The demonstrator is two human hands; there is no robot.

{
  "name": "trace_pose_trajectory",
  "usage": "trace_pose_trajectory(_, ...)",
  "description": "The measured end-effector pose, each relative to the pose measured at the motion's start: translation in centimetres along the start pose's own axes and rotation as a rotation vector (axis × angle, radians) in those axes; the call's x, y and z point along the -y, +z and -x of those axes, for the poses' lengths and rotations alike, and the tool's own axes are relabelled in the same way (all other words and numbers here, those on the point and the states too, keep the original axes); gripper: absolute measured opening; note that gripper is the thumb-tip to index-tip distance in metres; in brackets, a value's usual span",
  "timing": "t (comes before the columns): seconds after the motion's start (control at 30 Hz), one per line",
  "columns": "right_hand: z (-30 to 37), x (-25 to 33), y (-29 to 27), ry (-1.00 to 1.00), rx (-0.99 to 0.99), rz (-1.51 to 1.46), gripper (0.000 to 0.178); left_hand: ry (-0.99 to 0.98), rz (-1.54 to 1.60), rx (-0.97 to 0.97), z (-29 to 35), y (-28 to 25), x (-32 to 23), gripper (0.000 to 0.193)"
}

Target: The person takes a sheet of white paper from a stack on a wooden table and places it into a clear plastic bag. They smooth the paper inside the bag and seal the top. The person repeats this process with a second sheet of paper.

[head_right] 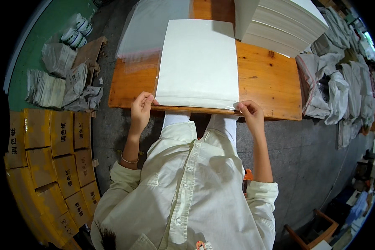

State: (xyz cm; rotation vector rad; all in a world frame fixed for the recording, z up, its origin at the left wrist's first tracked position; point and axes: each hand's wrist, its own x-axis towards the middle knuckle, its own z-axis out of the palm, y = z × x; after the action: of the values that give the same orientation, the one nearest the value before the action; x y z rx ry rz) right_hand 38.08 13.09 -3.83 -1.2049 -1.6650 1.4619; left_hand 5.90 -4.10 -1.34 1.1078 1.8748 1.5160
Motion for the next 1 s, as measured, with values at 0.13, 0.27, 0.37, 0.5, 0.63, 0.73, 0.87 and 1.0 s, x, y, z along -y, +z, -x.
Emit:
trace_pose_trajectory(0.13,0.7,-1.5,-0.4,-0.053,0.076,-0.099,0.012,0.079,-0.005,0.018,0.4,-0.3,2.0,0.015)
trace_pose_trajectory(0.27,1.2,-0.8,0.1,-0.062,0.012,-0.067,0.012,0.140,-0.236,-0.046,0.8,-0.3,1.7,0.011)
trace_pose_trajectory(0.37,1.3,-0.1,0.8,-0.032,-0.076,-0.004,0.014,0.168,-0.350,-0.110,1.0,0.0,1.8,0.011)
trace_pose_trajectory(0.5,0.8,0.7,1.4,0.007,-0.158,0.061,0.016,0.172,-0.518,-0.158,0.6,0.8,1.1,0.012)
trace_pose_trajectory(0.63,0.5,0.8,1.9,0.000,-0.217,0.092,0.018,0.161,-0.558,-0.206,0.4,1.3,0.6,0.016)
trace_pose_trajectory(0.73,0.5,0.7,2.2,-0.006,-0.237,0.077,0.018,0.139,-0.521,-0.214,0.4,1.5,0.6,0.017)
trace_pose_trajectory(0.87,0.6,0.7,2.3,-0.012,-0.267,0.111,0.018,0.118,-0.569,-0.267,1.0,2.0,1.2,0.015)
trace_pose_trajectory(1.0,0.8,1.3,2.8,-0.030,-0.316,0.148,0.017,0.275,-0.702,-0.339,1.1,2.4,1.7,0.013)
